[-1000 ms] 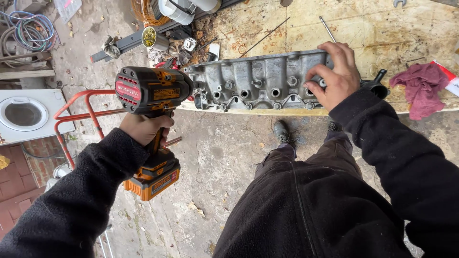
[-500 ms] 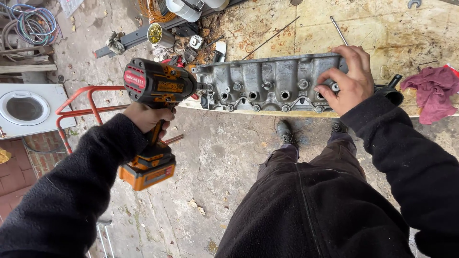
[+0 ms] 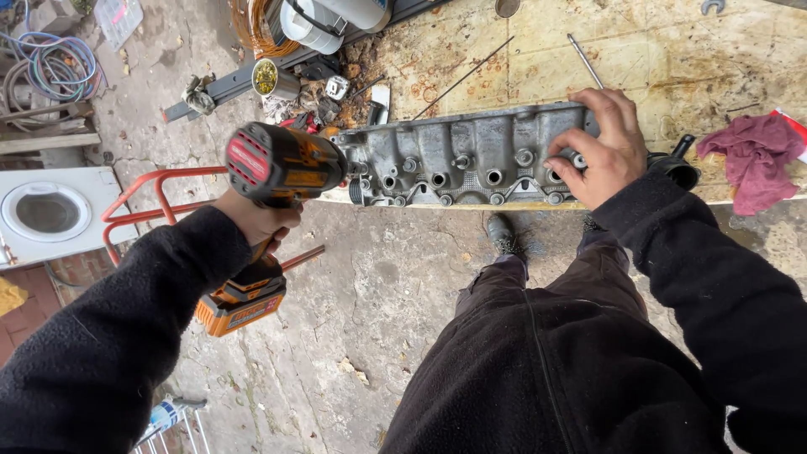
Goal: The person uses a cordless impact driver to remove bolts from an engine valve cover on a workbench, then flips the valve cover over and loosens fasteners with a wrench by hand. They reposition the part, pick at its surface, and wipe it with a cloth.
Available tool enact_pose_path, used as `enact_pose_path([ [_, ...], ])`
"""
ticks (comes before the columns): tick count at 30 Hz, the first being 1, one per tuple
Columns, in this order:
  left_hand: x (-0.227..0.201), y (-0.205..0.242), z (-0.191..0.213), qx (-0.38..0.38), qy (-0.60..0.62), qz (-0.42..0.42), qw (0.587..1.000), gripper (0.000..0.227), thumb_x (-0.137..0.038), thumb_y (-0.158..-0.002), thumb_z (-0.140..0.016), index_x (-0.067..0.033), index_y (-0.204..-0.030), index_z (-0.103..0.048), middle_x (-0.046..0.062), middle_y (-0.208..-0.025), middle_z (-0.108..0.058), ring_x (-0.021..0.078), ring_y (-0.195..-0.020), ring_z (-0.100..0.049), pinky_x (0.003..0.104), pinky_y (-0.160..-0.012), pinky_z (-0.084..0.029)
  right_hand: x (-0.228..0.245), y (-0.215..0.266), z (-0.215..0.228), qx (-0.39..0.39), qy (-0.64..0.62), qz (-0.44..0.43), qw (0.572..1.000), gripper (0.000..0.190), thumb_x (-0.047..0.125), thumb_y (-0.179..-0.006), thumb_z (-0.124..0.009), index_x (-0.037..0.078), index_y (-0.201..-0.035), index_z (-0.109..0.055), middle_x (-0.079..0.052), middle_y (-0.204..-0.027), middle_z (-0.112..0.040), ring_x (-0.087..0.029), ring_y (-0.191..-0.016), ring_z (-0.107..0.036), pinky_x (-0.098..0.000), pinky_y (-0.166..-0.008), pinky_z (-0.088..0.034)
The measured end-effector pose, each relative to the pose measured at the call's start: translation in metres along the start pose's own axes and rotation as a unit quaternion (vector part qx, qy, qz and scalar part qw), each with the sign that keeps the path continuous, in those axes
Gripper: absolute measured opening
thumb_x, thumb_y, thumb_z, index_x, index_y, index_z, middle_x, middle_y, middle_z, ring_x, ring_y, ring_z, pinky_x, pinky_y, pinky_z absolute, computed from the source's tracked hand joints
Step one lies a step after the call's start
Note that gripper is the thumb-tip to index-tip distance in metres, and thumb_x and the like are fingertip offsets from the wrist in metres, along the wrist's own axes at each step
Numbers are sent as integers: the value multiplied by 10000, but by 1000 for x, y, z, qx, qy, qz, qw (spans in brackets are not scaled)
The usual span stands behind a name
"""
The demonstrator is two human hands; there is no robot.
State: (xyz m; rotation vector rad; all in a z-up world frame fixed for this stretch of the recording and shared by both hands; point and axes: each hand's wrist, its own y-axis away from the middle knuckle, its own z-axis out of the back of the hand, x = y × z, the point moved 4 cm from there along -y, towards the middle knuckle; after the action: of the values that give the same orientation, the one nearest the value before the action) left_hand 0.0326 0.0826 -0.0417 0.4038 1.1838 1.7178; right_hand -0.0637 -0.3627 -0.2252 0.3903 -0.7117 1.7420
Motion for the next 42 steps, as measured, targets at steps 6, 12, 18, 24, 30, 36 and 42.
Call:
enact_pose_path([
  [6, 7, -2, -2, -6, -54, -11, 998, 92, -96, -829, -704, -38, -885, -660, 57, -570, -588, 177, -440, -565, 352, -402, -491, 3, -2, 3, 5, 0, -1, 1000, 232, 189, -777, -922, 122, -900, -737, -132, -1501, -492, -408, -1459, -390, -529, -1267, -362],
  [12, 20, -9, -4, 16, -62, -50, 997, 107, -55, -829, -687, 39, -824, -637, 79, -567, -589, 200, -434, -583, 375, -411, -504, 4, -2, 4, 3, -5, 8, 1000, 223, 174, -789, -917, 123, -924, -748, -130, -1498, -490, -396, -1466, -388, -528, -1269, -372],
  [18, 3, 16, -21, -19, 104, 3, 994, 206, -32, -773, -691, -19, -973, -640, 67, -615, -564, 163, -477, -545, 364, -428, -494, 6, -1, 7, 6, -6, 5, 1000, 221, 177, -795, -919, 122, -924, -749, -141, -1503, -475, -403, -1471, -378, -527, -1249, -386],
  [24, 5, 31, -23, -32, 222, 7, 975, 204, -8, -797, -673, 0, -993, -615, 60, -642, -545, 211, -486, -546, 365, -426, -486, 10, 0, 7, 0, -3, 13, 1000, 226, 179, -803, -926, 124, -938, -754, -142, -1515, -474, -405, -1476, -377, -527, -1260, -383],
  [30, 21, 44, -33, -39, 297, -32, 954, 302, 1, -733, -634, -84, -1022, -638, -8, -706, -622, 147, -515, -591, 344, -418, -501, 3, -1, 4, 1, 6, 11, 1000, 223, 191, -819, -926, 126, -950, -759, -147, -1493, -474, -392, -1431, -382, -507, -1246, -379],
  [36, 47, 23, -45, -32, 230, -1, 973, 163, -40, -794, -665, -22, -950, -622, 52, -634, -589, 179, -478, -572, 341, -430, -493, 0, 3, 3, 13, 22, 14, 1000, 214, 211, -828, -922, 126, -944, -764, -167, -1469, -458, -391, -1428, -372, -508, -1250, -373],
  [42, 45, 12, -45, -24, 226, -10, 974, 166, -25, -773, -654, -53, -934, -623, 39, -632, -587, 167, -471, -565, 345, -417, -500, 4, 6, 6, 17, 19, 7, 1000, 203, 220, -847, -922, 114, -916, -763, -177, -1481, -448, -392, -1433, -369, -496, -1229, -373],
])
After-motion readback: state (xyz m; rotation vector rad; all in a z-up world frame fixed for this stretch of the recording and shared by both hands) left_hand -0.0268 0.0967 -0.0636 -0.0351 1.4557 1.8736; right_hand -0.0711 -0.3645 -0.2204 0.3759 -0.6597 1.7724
